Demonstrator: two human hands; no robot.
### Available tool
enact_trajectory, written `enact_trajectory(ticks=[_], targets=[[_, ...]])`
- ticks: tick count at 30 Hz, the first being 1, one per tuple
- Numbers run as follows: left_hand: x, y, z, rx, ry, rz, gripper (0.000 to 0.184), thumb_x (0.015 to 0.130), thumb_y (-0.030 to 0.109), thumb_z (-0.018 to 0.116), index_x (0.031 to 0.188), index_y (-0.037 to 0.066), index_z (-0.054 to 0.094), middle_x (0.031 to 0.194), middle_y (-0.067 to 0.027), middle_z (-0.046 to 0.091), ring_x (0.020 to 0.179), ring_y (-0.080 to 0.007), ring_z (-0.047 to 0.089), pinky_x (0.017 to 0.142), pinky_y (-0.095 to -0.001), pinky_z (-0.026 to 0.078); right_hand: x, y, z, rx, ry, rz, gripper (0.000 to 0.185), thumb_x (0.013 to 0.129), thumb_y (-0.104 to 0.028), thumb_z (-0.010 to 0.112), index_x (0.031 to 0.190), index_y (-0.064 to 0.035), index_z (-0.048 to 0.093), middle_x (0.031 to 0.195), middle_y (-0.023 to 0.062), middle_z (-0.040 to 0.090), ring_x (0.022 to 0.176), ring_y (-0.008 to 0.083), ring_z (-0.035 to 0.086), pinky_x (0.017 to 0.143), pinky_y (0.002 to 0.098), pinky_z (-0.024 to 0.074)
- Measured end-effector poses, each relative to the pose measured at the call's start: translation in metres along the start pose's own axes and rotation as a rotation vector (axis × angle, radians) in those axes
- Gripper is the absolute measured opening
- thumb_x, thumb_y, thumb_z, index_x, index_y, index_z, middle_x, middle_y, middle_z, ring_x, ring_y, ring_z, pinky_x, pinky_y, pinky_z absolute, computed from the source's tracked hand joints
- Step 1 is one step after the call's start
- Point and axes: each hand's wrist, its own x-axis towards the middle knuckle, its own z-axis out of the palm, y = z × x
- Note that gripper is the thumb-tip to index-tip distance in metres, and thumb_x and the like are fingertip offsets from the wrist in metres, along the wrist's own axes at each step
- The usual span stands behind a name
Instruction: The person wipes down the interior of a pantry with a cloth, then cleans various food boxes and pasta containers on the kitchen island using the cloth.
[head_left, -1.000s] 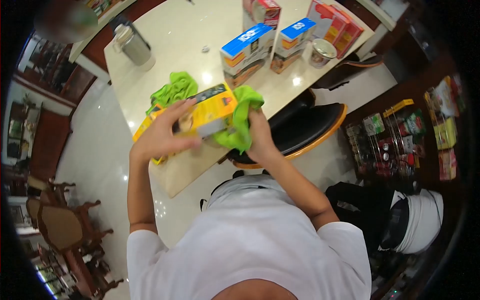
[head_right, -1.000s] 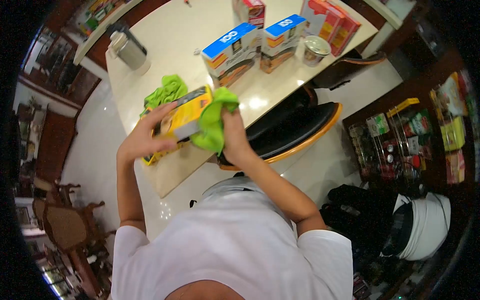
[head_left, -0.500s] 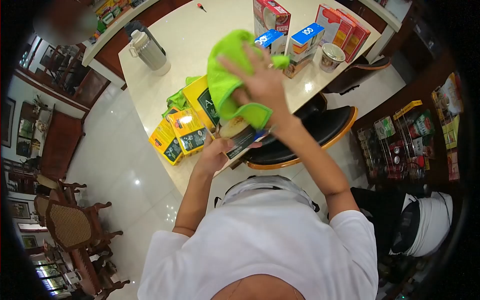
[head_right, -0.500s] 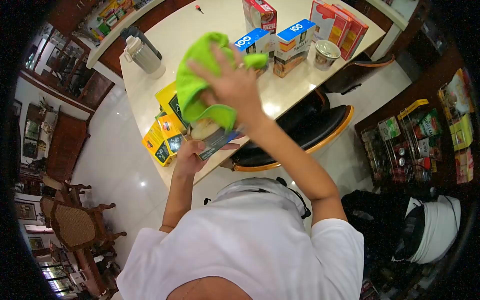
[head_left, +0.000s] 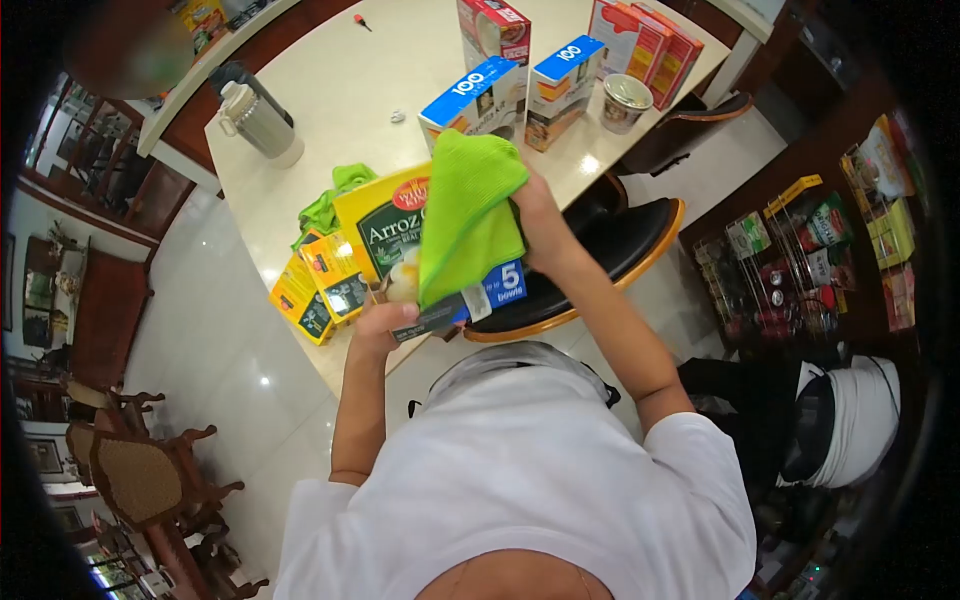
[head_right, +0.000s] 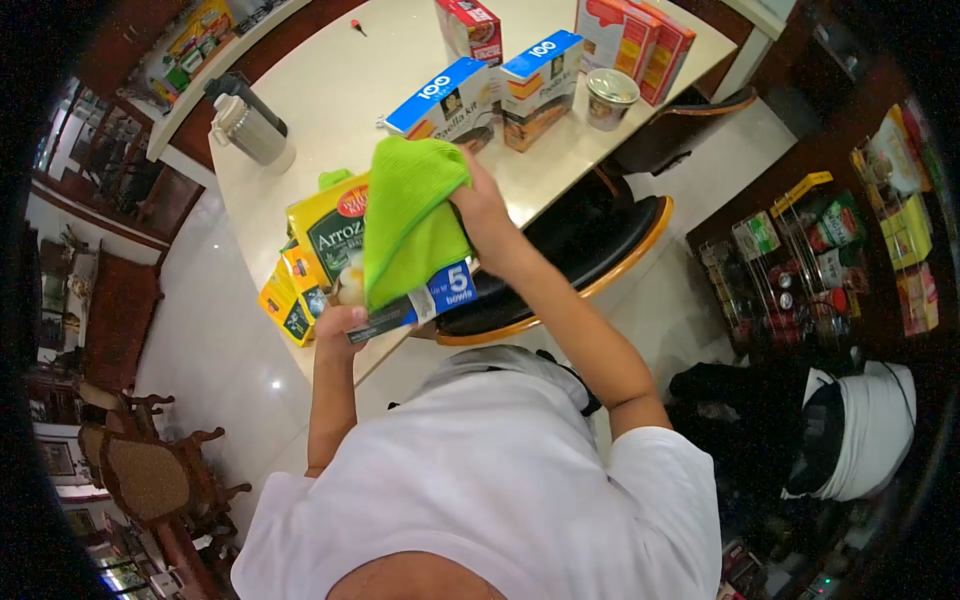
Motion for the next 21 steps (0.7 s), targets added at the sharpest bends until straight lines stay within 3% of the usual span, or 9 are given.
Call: enact_trajectory(ticks=[5, 10, 11, 13, 15, 16, 19, 20, 21], targets=[[0.017, -0.012, -0.01, -0.04, 0.0, -0.014, 0.075, 0.06, 0.026, 0.052, 0.128, -0.002, 0.037, 0.12, -0.0175, 0.052, 0.108, -0.0299, 0.054, 0.094, -0.0412, 0.044, -0.042, 0.02, 0.011, 0.259, 0.184, -0.083, 0.043, 0.095, -0.031, 0.033, 0.125, -0.0022, 0.043, 0.114, 0.0107, 0.056, 0.103, 0.0205, 0.057, 0.088, 0.0322, 0.0464], [0.032, -0.02, 0.009, -0.137, 0.014, 0.095, 0.071, 0.059, 0.022, 0.055, 0.124, -0.003, 0.041, 0.116, -0.0176, 0.054, 0.101, -0.0309, 0.057, 0.092, -0.0406, 0.045, -0.051, 0.003, -0.029, 0.58, 0.086, 0.158, 0.041, 0.095, -0.033, 0.033, 0.121, -0.0034, 0.045, 0.109, 0.0115, 0.057, 0.097, 0.0215, 0.058, 0.082, 0.0332, 0.0492], [0.035, -0.02, 0.014, -0.139, -0.02, 0.099, 0.07, 0.058, 0.021, 0.057, 0.122, -0.003, 0.042, 0.114, -0.0174, 0.055, 0.099, -0.031, 0.057, 0.091, -0.0404, 0.046, -0.049, 0.007, -0.033, 0.474, 0.179, 0.131, 0.037, 0.094, -0.03, 0.037, 0.116, -0.0031, 0.049, 0.095, 0.0082, 0.059, 0.08, 0.0193, 0.062, 0.076, 0.0321, 0.0507], [0.044, -0.024, 0.015, -0.296, -0.145, 0.045, 0.07, 0.059, 0.022, 0.057, 0.121, -0.004, 0.043, 0.115, -0.0193, 0.054, 0.102, -0.0326, 0.056, 0.091, -0.0414, 0.046, -0.05, 0.021, -0.033, 0.063, 0.221, 0.109, 0.035, 0.089, -0.026, 0.045, 0.117, -0.0048, 0.048, 0.101, 0.0105, 0.056, 0.092, 0.0231, 0.057, 0.081, 0.0344, 0.0473], [0.052, -0.025, 0.022, -0.512, -0.281, 0.021, 0.07, 0.059, 0.025, 0.06, 0.12, -0.006, 0.044, 0.114, -0.0225, 0.054, 0.102, -0.0338, 0.056, 0.09, -0.0424, 0.046, -0.041, 0.015, -0.024, -1.497, -0.041, -0.712, 0.035, 0.073, -0.023, 0.057, 0.103, -0.0049, 0.059, 0.119, 0.0122, 0.045, 0.121, 0.035, 0.03, 0.098, 0.0462, 0.0309], [0.054, -0.028, 0.021, -0.513, -0.286, 0.01, 0.07, 0.059, 0.025, 0.06, 0.12, -0.006, 0.044, 0.114, -0.0225, 0.054, 0.102, -0.0338, 0.056, 0.09, -0.0424, 0.046, -0.04, 0.014, -0.03, -1.501, -0.029, -0.707, 0.035, 0.073, -0.023, 0.057, 0.103, -0.0049, 0.059, 0.119, 0.0122, 0.045, 0.121, 0.035, 0.03, 0.098, 0.0462, 0.0309], [0.052, -0.044, 0.011, -0.527, -0.175, -0.018, 0.071, 0.057, 0.023, 0.06, 0.12, -0.006, 0.044, 0.112, -0.0215, 0.055, 0.099, -0.0331, 0.057, 0.087, -0.0418, 0.048, -0.029, -0.05, -0.048, -1.239, -0.885, -0.472, 0.034, 0.072, -0.024, 0.062, 0.098, -0.0025, 0.064, 0.117, 0.014, 0.051, 0.116, 0.0327, 0.041, 0.099, 0.0403, 0.0338], [0.046, -0.052, 0.01, -0.454, -0.081, -0.018, 0.071, 0.056, 0.021, 0.061, 0.12, -0.005, 0.044, 0.112, -0.0203, 0.056, 0.1, -0.0332, 0.057, 0.087, -0.0416, 0.048, -0.021, -0.098, -0.051, -1.004, -0.958, 0.048, 0.034, 0.081, -0.023, 0.062, 0.108, -0.0028, 0.061, 0.125, 0.0135, 0.051, 0.118, 0.0294, 0.046, 0.097, 0.0379, 0.0381], [0.042, -0.051, 0.016, -0.42, -0.048, -0.001, 0.072, 0.055, 0.02, 0.061, 0.12, -0.005, 0.044, 0.112, -0.0198, 0.056, 0.1, -0.0332, 0.057, 0.088, -0.0417, 0.048, -0.012, -0.109, -0.084, -0.83, -0.733, 0.189, 0.033, 0.08, -0.022, 0.064, 0.106, -0.0018, 0.062, 0.118, 0.0111, 0.056, 0.108, 0.0218, 0.054, 0.091, 0.0331, 0.0432]])
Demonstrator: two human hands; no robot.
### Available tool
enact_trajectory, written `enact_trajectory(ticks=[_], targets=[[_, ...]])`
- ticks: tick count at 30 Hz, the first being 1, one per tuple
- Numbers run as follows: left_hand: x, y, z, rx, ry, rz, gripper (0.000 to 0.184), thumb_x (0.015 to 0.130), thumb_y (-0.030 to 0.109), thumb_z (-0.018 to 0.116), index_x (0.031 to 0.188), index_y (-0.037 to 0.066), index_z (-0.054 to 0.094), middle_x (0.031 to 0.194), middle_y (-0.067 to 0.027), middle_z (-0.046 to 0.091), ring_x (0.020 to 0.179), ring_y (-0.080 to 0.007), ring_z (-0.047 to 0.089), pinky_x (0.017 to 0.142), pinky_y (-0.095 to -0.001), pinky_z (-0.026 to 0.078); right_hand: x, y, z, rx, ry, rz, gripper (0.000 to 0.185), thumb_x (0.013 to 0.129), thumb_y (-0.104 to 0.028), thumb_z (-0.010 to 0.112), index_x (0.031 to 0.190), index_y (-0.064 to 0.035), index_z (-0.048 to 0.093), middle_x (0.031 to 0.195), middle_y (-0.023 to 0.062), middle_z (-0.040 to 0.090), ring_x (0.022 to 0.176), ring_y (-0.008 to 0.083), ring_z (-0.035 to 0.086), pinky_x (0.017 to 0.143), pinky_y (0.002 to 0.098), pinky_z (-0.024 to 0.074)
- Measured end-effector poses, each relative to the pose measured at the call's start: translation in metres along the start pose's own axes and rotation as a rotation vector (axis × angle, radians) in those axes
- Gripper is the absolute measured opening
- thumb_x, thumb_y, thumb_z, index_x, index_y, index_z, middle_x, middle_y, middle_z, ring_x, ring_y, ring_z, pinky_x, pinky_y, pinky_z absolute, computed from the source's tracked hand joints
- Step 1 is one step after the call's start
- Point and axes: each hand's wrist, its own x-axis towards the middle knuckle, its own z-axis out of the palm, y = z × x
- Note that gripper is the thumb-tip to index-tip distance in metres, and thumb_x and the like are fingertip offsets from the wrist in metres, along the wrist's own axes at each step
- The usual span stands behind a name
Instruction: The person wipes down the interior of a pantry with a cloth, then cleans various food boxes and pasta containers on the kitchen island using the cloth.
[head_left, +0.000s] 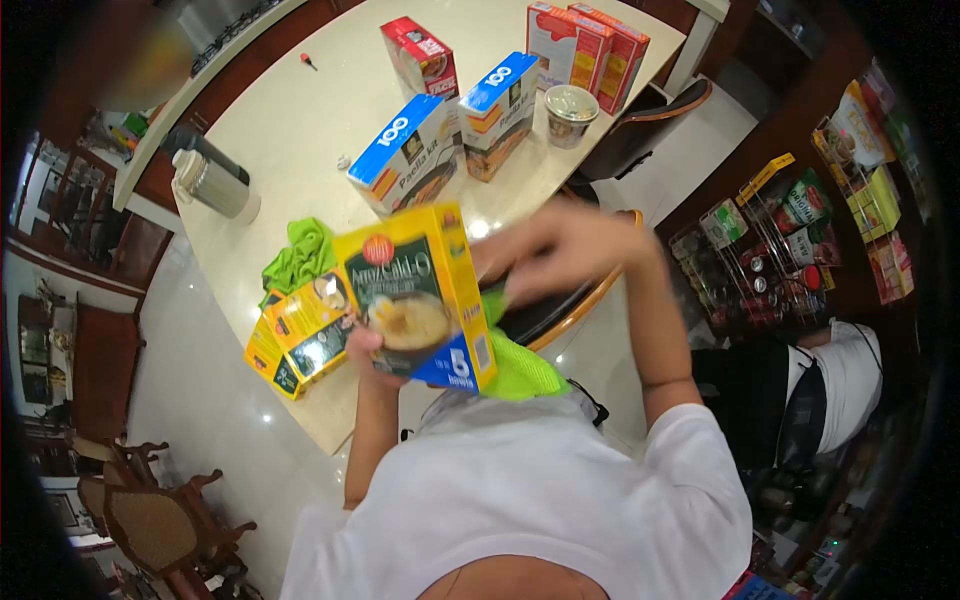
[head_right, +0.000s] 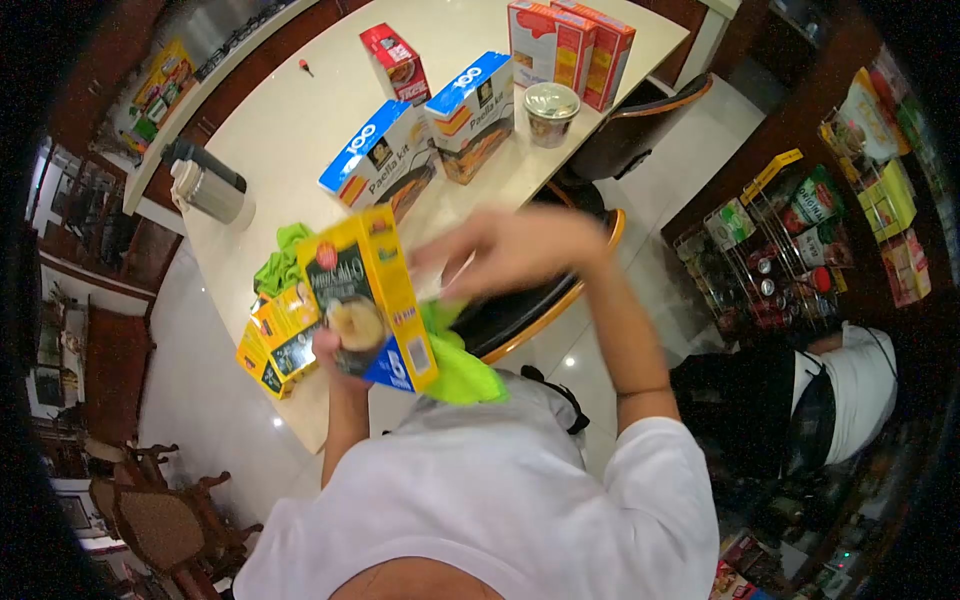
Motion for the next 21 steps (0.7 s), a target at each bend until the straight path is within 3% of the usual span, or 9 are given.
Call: enact_trajectory(ticks=[2, 3, 5, 7, 9, 10, 11, 14, 21], targets=[[-0.006, 0.001, 0.004, 0.044, 0.032, 0.038, 0.071, 0.054, 0.019, 0.061, 0.119, -0.003, 0.046, 0.113, -0.0175, 0.057, 0.1, -0.0317, 0.058, 0.087, -0.0411, 0.049, -0.016, 0.036, -0.083, -0.137, 0.832, 0.017, 0.035, 0.077, -0.017, 0.069, 0.106, -0.0014, 0.06, 0.104, 0.0096, 0.062, 0.095, 0.0158, 0.058, 0.083, 0.0289, 0.0469], [-0.01, 0.005, 0.001, 0.054, 0.038, 0.05, 0.07, 0.053, 0.019, 0.061, 0.118, -0.002, 0.047, 0.113, -0.0159, 0.057, 0.1, -0.0301, 0.058, 0.087, -0.0403, 0.049, -0.016, 0.058, -0.131, -0.255, 1.127, -0.129, 0.062, 0.072, -0.031, 0.073, 0.12, 0.0005, 0.05, 0.119, 0.0147, 0.053, 0.108, 0.021, 0.052, 0.09, 0.0335, 0.0438], [-0.021, 0.01, -0.012, 0.048, 0.001, 0.036, 0.068, 0.055, 0.021, 0.061, 0.118, -0.001, 0.048, 0.115, -0.0151, 0.056, 0.102, -0.0297, 0.057, 0.088, -0.0402, 0.048, -0.039, 0.124, -0.222, -0.896, 1.527, 0.275, 0.121, 0.052, -0.049, 0.084, 0.135, 0.0088, 0.016, 0.135, 0.0289, 0.028, 0.124, 0.0348, 0.036, 0.1, 0.0383, 0.0356], [-0.029, 0.009, -0.015, 0.114, 0.135, 0.1, 0.067, 0.058, 0.025, 0.061, 0.118, 0.0, 0.049, 0.115, -0.0143, 0.057, 0.102, -0.0293, 0.057, 0.09, -0.0395, 0.047, -0.043, 0.162, -0.258, -0.717, 1.593, 0.336, 0.136, 0.047, -0.052, 0.085, 0.136, 0.0101, 0.004, 0.135, 0.0322, 0.024, 0.128, 0.0375, 0.029, 0.103, 0.0394, 0.0316], [-0.038, 0.005, -0.02, 0.13, 0.182, 0.141, 0.065, 0.059, 0.027, 0.06, 0.118, 0.0, 0.049, 0.114, -0.0142, 0.057, 0.102, -0.029, 0.057, 0.091, -0.0393, 0.046, -0.041, 0.211, -0.284, -0.301, 1.538, 0.074, 0.14, 0.049, -0.053, 0.084, 0.137, 0.008, -0.006, 0.136, 0.0317, 0.022, 0.128, 0.0359, 0.028, 0.104, 0.0398, 0.0303], [-0.042, 0.002, -0.022, 0.145, 0.236, 0.179, 0.064, 0.061, 0.028, 0.059, 0.118, 0.001, 0.049, 0.114, -0.0141, 0.057, 0.102, -0.0287, 0.056, 0.092, -0.039, 0.045, -0.037, 0.239, -0.299, -0.229, 1.535, 0.028, 0.121, 0.054, -0.053, 0.082, 0.133, 0.0095, 0.015, 0.128, 0.0272, 0.039, 0.119, 0.0319, 0.042, 0.098, 0.038, 0.0378], [-0.044, -0.002, -0.02, 0.15, 0.238, 0.179, 0.064, 0.061, 0.028, 0.059, 0.118, 0.001, 0.049, 0.114, -0.0141, 0.057, 0.102, -0.0287, 0.056, 0.092, -0.039, 0.045, -0.037, 0.244, -0.302, -0.224, 1.536, 0.027, 0.121, 0.054, -0.053, 0.082, 0.133, 0.0095, 0.015, 0.128, 0.0272, 0.039, 0.119, 0.0319, 0.042, 0.098, 0.038, 0.0378], [-0.052, -0.012, -0.009, 0.16, 0.375, 0.234, 0.066, 0.062, 0.029, 0.058, 0.12, 0.002, 0.047, 0.116, -0.0143, 0.055, 0.106, -0.0283, 0.054, 0.094, -0.0399, 0.043, -0.03, 0.22, -0.269, -0.309, 1.663, 0.073, 0.06, 0.07, -0.041, 0.076, 0.098, 0.0018, 0.044, 0.091, 0.0152, 0.062, 0.083, 0.0255, 0.061, 0.074, 0.0336, 0.0474], [-0.042, -0.021, 0.008, 0.228, 0.489, 0.237, 0.067, 0.061, 0.026, 0.057, 0.123, 0.002, 0.045, 0.118, -0.0143, 0.054, 0.108, -0.0297, 0.053, 0.092, -0.0407, 0.044, -0.019, 0.228, -0.252, -0.48, 1.652, -0.067, 0.049, 0.076, -0.028, 0.072, 0.101, 0.003, 0.043, 0.093, 0.0209, 0.059, 0.088, 0.0307, 0.06, 0.076, 0.0369, 0.0461]])
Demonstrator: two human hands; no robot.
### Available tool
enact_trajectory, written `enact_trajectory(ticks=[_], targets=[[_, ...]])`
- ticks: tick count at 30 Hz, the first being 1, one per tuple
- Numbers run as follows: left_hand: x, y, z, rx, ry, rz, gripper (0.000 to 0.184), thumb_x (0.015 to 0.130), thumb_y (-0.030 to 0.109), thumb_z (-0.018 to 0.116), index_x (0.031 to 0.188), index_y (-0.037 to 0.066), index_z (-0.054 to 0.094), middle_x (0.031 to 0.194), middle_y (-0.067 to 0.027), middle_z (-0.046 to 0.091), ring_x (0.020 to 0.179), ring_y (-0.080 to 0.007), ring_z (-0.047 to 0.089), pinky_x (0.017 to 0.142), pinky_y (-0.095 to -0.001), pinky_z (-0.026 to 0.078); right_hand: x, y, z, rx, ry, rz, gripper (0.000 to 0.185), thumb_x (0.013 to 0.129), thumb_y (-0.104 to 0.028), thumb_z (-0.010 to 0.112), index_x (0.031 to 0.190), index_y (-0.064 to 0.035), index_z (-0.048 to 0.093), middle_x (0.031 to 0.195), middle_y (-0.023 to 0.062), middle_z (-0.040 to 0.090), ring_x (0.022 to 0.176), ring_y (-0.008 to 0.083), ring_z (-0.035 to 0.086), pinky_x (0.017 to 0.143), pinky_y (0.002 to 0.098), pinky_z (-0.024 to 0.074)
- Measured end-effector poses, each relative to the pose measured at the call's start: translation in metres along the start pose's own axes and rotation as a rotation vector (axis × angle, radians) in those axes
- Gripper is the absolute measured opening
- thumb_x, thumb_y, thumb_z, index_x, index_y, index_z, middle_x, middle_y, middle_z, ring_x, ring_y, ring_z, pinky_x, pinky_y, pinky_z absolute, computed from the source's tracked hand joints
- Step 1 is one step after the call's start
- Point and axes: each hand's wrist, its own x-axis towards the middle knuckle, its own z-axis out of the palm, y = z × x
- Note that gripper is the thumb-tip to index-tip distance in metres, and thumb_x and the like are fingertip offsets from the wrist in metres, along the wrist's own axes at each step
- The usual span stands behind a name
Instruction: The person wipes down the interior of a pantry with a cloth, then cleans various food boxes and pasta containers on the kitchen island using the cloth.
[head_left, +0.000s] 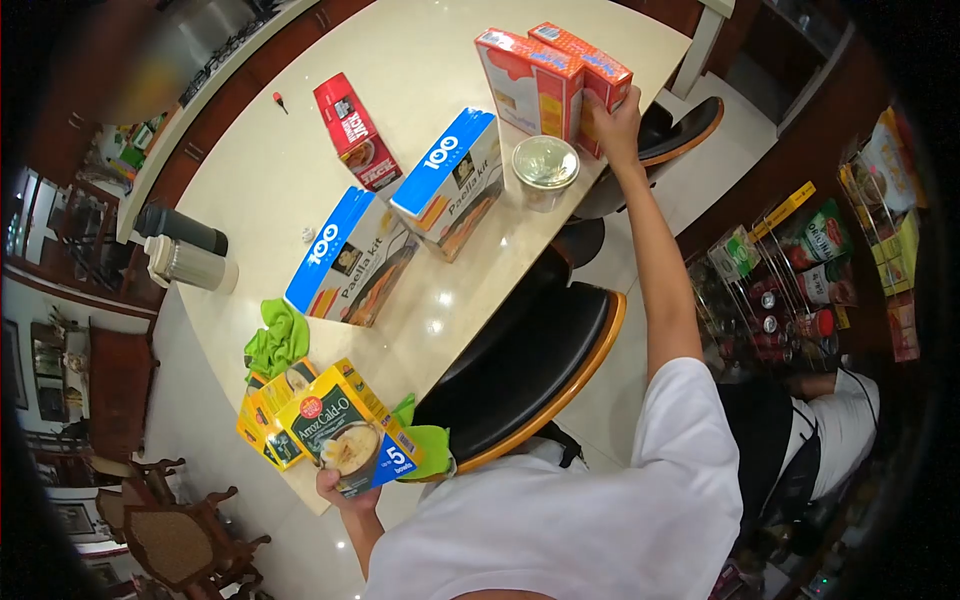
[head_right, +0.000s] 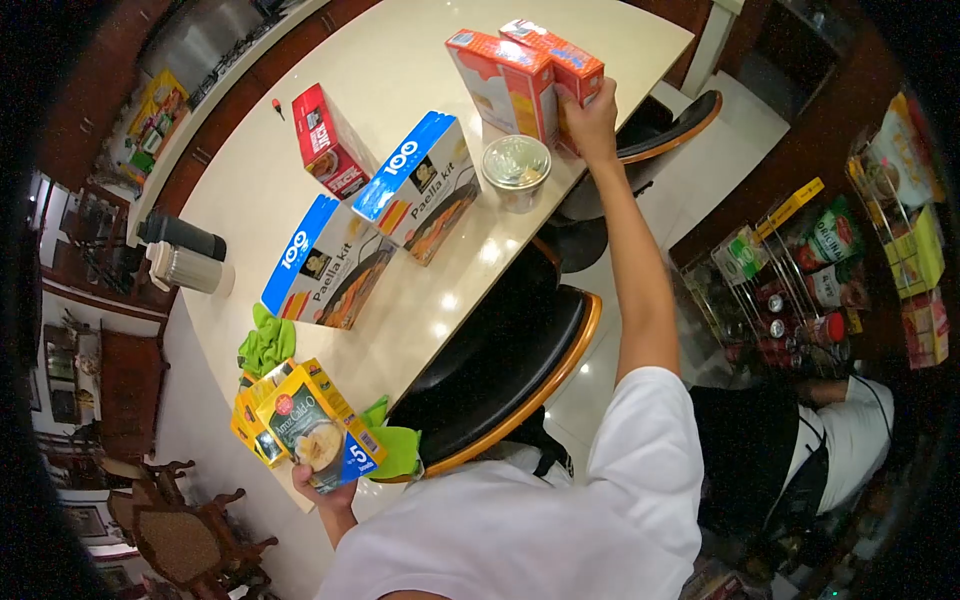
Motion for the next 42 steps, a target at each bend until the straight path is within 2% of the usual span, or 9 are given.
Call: enact_trajectory(ticks=[2, 8, 16, 22, 25, 26, 36, 38, 42], targets=[[0.003, -0.002, 0.005, 0.017, 0.017, 0.002, 0.068, 0.061, 0.027, 0.056, 0.124, 0.002, 0.044, 0.118, -0.0148, 0.053, 0.107, -0.0297, 0.053, 0.091, -0.0406, 0.045, -0.008, -0.005, -0.001, 0.023, -0.022, 0.02, 0.048, 0.076, -0.026, 0.072, 0.103, 0.0023, 0.043, 0.096, 0.0201, 0.057, 0.09, 0.0317, 0.059, 0.077, 0.0374, 0.0454], [0.015, -0.008, 0.015, 0.102, 0.017, -0.056, 0.071, 0.062, 0.031, 0.057, 0.124, 0.001, 0.043, 0.119, -0.0154, 0.052, 0.107, -0.0295, 0.053, 0.091, -0.0403, 0.046, -0.02, 0.005, 0.0, -0.095, -0.059, -0.411, 0.049, 0.077, -0.02, 0.072, 0.109, -0.0002, 0.042, 0.1, 0.0162, 0.054, 0.09, 0.0306, 0.059, 0.075, 0.0353, 0.0475], [0.021, -0.019, 0.023, 0.132, 0.04, -0.141, 0.071, 0.063, 0.033, 0.056, 0.127, 0.002, 0.042, 0.122, -0.0153, 0.051, 0.11, -0.03, 0.052, 0.091, -0.0412, 0.046, -0.019, 0.008, -0.002, -0.065, -0.068, -0.427, 0.046, 0.076, -0.023, 0.072, 0.106, -0.0009, 0.044, 0.098, 0.016, 0.053, 0.088, 0.0322, 0.054, 0.077, 0.0388, 0.0447], [0.025, -0.024, 0.01, 0.123, 0.068, -0.209, 0.072, 0.062, 0.032, 0.055, 0.127, 0.002, 0.041, 0.124, -0.0152, 0.051, 0.109, -0.0308, 0.053, 0.09, -0.0416, 0.046, -0.001, 0.01, 0.015, -0.079, 0.011, -0.297, 0.044, 0.076, -0.028, 0.072, 0.101, -0.0013, 0.048, 0.094, 0.0138, 0.056, 0.086, 0.0292, 0.056, 0.075, 0.0368, 0.0449], [0.024, -0.022, 0.004, 0.142, 0.078, -0.184, 0.072, 0.063, 0.031, 0.055, 0.127, 0.002, 0.042, 0.123, -0.0149, 0.051, 0.109, -0.0304, 0.053, 0.09, -0.0418, 0.046, 0.01, -0.002, 0.012, 0.126, 0.214, 0.165, 0.046, 0.072, -0.032, 0.075, 0.093, -0.0002, 0.05, 0.086, 0.0142, 0.062, 0.078, 0.0238, 0.06, 0.07, 0.0334, 0.0463], [0.024, -0.022, 0.003, 0.14, 0.088, -0.2, 0.071, 0.063, 0.031, 0.055, 0.126, 0.003, 0.042, 0.123, -0.0146, 0.052, 0.109, -0.03, 0.053, 0.09, -0.0413, 0.046, 0.012, -0.001, 0.01, 0.157, 0.264, 0.165, 0.047, 0.073, -0.033, 0.075, 0.093, -0.0005, 0.049, 0.087, 0.0147, 0.062, 0.079, 0.0232, 0.06, 0.071, 0.0328, 0.0465], [0.03, -0.024, 0.011, 0.101, 0.14, -0.228, 0.069, 0.062, 0.025, 0.054, 0.126, 0.003, 0.043, 0.122, -0.0152, 0.052, 0.111, -0.0307, 0.052, 0.092, -0.0407, 0.044, 0.013, 0.007, -0.005, 0.117, -0.156, 0.163, 0.059, 0.077, -0.038, 0.07, 0.11, 0.0016, 0.043, 0.098, 0.0178, 0.06, 0.096, 0.0259, 0.058, 0.083, 0.0341, 0.0447], [0.028, -0.024, 0.009, 0.105, 0.165, -0.227, 0.067, 0.062, 0.026, 0.055, 0.125, 0.004, 0.044, 0.121, -0.0135, 0.053, 0.108, -0.0293, 0.053, 0.088, -0.0398, 0.046, 0.0, 0.011, -0.011, -0.153, 0.055, -0.057, 0.06, 0.075, -0.03, 0.071, 0.117, 0.0017, 0.041, 0.107, 0.0167, 0.057, 0.103, 0.0243, 0.054, 0.087, 0.0344, 0.0421], [0.029, -0.027, 0.007, 0.096, 0.186, -0.218, 0.066, 0.063, 0.028, 0.056, 0.123, 0.006, 0.046, 0.119, -0.0118, 0.055, 0.105, -0.0274, 0.055, 0.083, -0.0381, 0.049, -0.036, -0.028, -0.033, -0.013, -0.118, -0.263, 0.062, 0.072, -0.024, 0.072, 0.12, -0.0011, 0.042, 0.113, 0.0144, 0.054, 0.105, 0.0253, 0.051, 0.088, 0.0366, 0.0406]])
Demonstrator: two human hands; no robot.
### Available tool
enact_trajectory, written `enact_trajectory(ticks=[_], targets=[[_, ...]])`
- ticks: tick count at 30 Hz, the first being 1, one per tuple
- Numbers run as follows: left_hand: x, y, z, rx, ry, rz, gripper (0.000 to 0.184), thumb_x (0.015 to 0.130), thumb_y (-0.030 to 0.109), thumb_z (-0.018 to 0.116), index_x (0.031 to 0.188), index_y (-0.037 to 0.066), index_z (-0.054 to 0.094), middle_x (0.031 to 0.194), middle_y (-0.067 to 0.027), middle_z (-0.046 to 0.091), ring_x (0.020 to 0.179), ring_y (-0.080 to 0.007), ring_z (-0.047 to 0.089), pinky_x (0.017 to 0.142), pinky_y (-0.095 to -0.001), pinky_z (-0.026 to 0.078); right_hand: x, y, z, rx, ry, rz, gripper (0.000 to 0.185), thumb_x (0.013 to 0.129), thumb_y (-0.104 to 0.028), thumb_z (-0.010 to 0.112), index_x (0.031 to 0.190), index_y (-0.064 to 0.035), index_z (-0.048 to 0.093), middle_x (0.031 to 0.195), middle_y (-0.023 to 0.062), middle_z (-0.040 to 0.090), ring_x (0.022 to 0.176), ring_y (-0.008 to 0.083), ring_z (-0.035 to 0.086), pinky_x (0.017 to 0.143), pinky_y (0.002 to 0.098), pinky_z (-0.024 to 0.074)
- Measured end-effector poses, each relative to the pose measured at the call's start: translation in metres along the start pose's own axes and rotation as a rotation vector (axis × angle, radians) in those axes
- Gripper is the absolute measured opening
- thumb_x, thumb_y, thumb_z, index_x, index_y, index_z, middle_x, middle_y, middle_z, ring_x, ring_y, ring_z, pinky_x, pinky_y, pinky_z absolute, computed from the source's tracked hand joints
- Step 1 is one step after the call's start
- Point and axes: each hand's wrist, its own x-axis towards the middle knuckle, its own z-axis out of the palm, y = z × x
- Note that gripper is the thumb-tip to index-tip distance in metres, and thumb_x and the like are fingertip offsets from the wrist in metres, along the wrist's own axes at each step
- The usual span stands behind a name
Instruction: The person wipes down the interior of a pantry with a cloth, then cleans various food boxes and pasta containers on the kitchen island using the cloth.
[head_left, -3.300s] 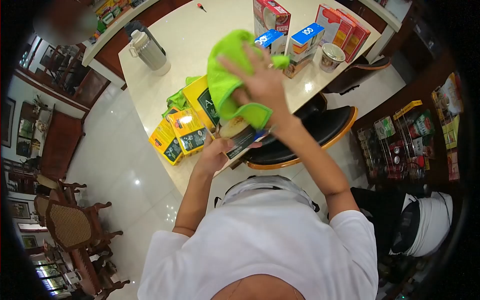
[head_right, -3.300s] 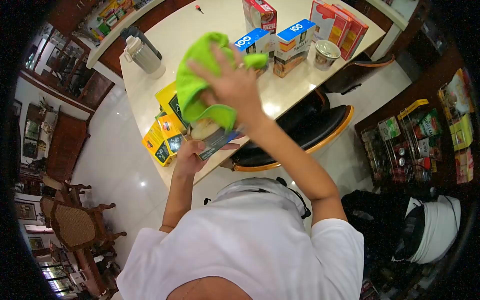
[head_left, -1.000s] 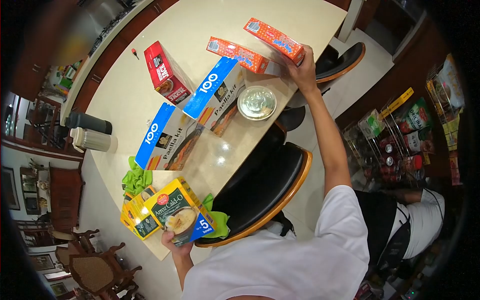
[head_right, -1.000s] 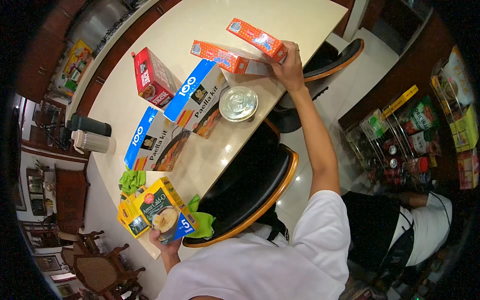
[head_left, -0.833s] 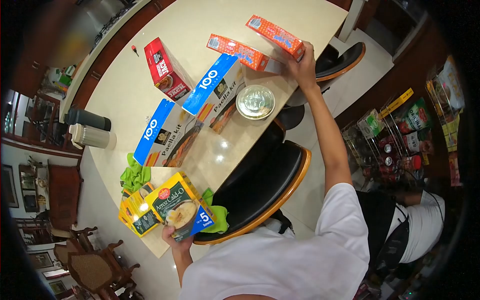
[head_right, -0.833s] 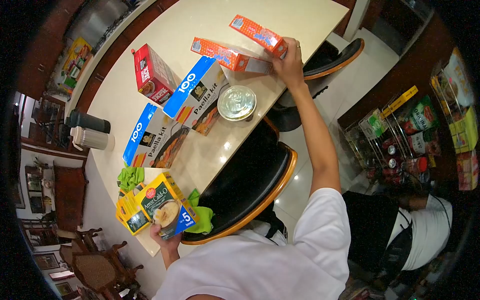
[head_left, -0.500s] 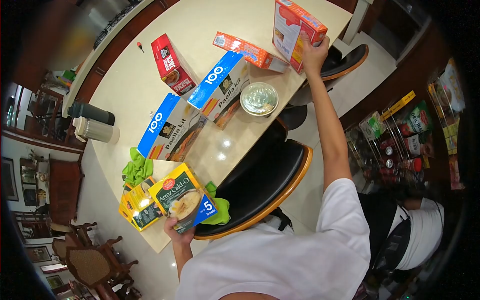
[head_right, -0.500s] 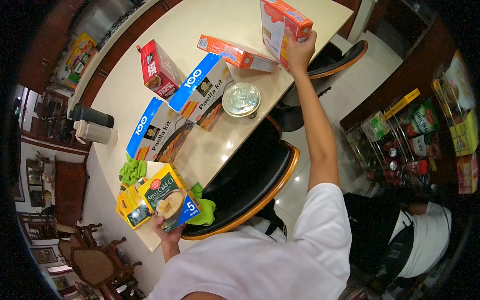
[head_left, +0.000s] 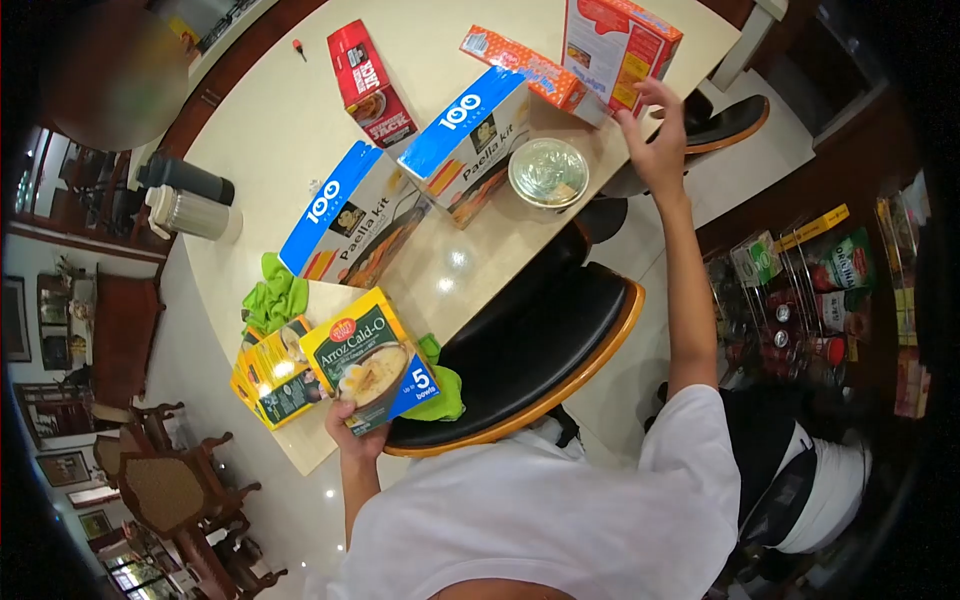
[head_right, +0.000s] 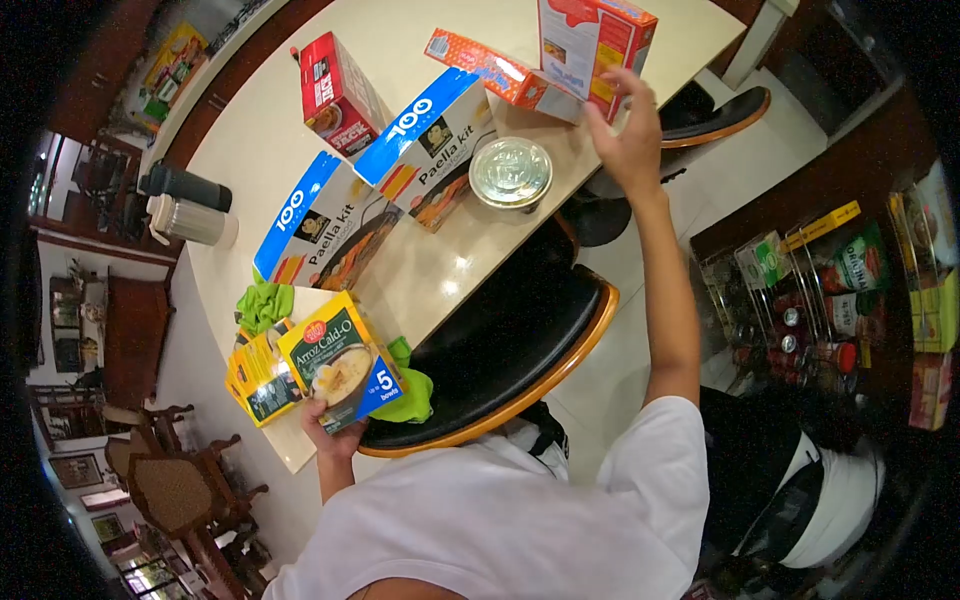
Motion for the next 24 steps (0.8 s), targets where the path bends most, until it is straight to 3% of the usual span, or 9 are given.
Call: enact_trajectory(ticks=[2, 6, 10, 15, 19, 21, 24], targets=[[0.001, 0.002, -0.002, 0.016, -0.005, -0.015, 0.066, 0.063, 0.029, 0.056, 0.123, 0.005, 0.046, 0.117, -0.0116, 0.055, 0.103, -0.0272, 0.056, 0.082, -0.0368, 0.049, -0.004, -0.018, 0.008, -0.128, -0.202, -0.143, 0.061, 0.069, -0.023, 0.074, 0.12, -0.0042, 0.045, 0.11, 0.0123, 0.056, 0.099, 0.0284, 0.053, 0.085, 0.0382, 0.042], [0.002, 0.002, 0.004, 0.054, -0.004, 0.008, 0.066, 0.063, 0.031, 0.056, 0.124, 0.005, 0.046, 0.118, -0.0113, 0.056, 0.101, -0.0271, 0.057, 0.08, -0.0353, 0.05, 0.001, -0.022, 0.02, -0.194, -0.287, -0.161, 0.061, 0.067, -0.031, 0.075, 0.118, -0.008, 0.05, 0.11, 0.013, 0.056, 0.097, 0.0296, 0.054, 0.083, 0.038, 0.0439], [0.001, 0.001, 0.002, 0.053, 0.032, -0.005, 0.067, 0.063, 0.031, 0.056, 0.125, 0.006, 0.045, 0.119, -0.0117, 0.055, 0.103, -0.0275, 0.056, 0.082, -0.0382, 0.049, 0.001, -0.019, 0.028, -0.204, -0.305, -0.183, 0.061, 0.066, -0.034, 0.075, 0.118, -0.0125, 0.052, 0.11, 0.0102, 0.057, 0.096, 0.0283, 0.056, 0.08, 0.0377, 0.0461], [0.0, 0.0, 0.006, 0.058, 0.063, -0.002, 0.068, 0.063, 0.032, 0.056, 0.125, 0.007, 0.045, 0.119, -0.0113, 0.055, 0.104, -0.0273, 0.055, 0.082, -0.0394, 0.049, -0.001, -0.007, 0.04, -0.192, -0.238, -0.149, 0.05, 0.065, -0.028, 0.075, 0.111, -0.0169, 0.059, 0.103, 0.0061, 0.061, 0.09, 0.0261, 0.057, 0.073, 0.0357, 0.0488], [0.0, 0.001, 0.002, 0.064, 0.048, -0.023, 0.067, 0.064, 0.032, 0.055, 0.126, 0.007, 0.045, 0.119, -0.0112, 0.055, 0.104, -0.0271, 0.055, 0.082, -0.0393, 0.049, -0.006, -0.007, 0.043, -0.116, -0.16, -0.143, 0.044, 0.066, -0.024, 0.075, 0.107, -0.0141, 0.062, 0.099, 0.007, 0.062, 0.085, 0.0263, 0.057, 0.072, 0.0347, 0.0482], [0.0, 0.001, 0.002, 0.061, 0.044, -0.031, 0.067, 0.064, 0.032, 0.055, 0.126, 0.007, 0.045, 0.12, -0.0113, 0.055, 0.104, -0.0271, 0.056, 0.082, -0.0394, 0.049, -0.006, -0.007, 0.042, -0.092, -0.071, -0.212, 0.043, 0.065, -0.01, 0.075, 0.105, -0.0021, 0.061, 0.092, 0.0074, 0.063, 0.079, 0.0192, 0.058, 0.071, 0.0282, 0.0474], [0.0, 0.002, 0.005, 0.077, 0.062, -0.013, 0.067, 0.064, 0.032, 0.055, 0.126, 0.007, 0.045, 0.12, -0.0114, 0.054, 0.104, -0.0272, 0.056, 0.082, -0.0393, 0.049, -0.006, -0.009, 0.037, -0.047, -0.049, -0.155, 0.042, 0.065, -0.009, 0.076, 0.104, -0.0012, 0.062, 0.091, 0.0079, 0.064, 0.076, 0.0178, 0.058, 0.069, 0.0276, 0.0482]])
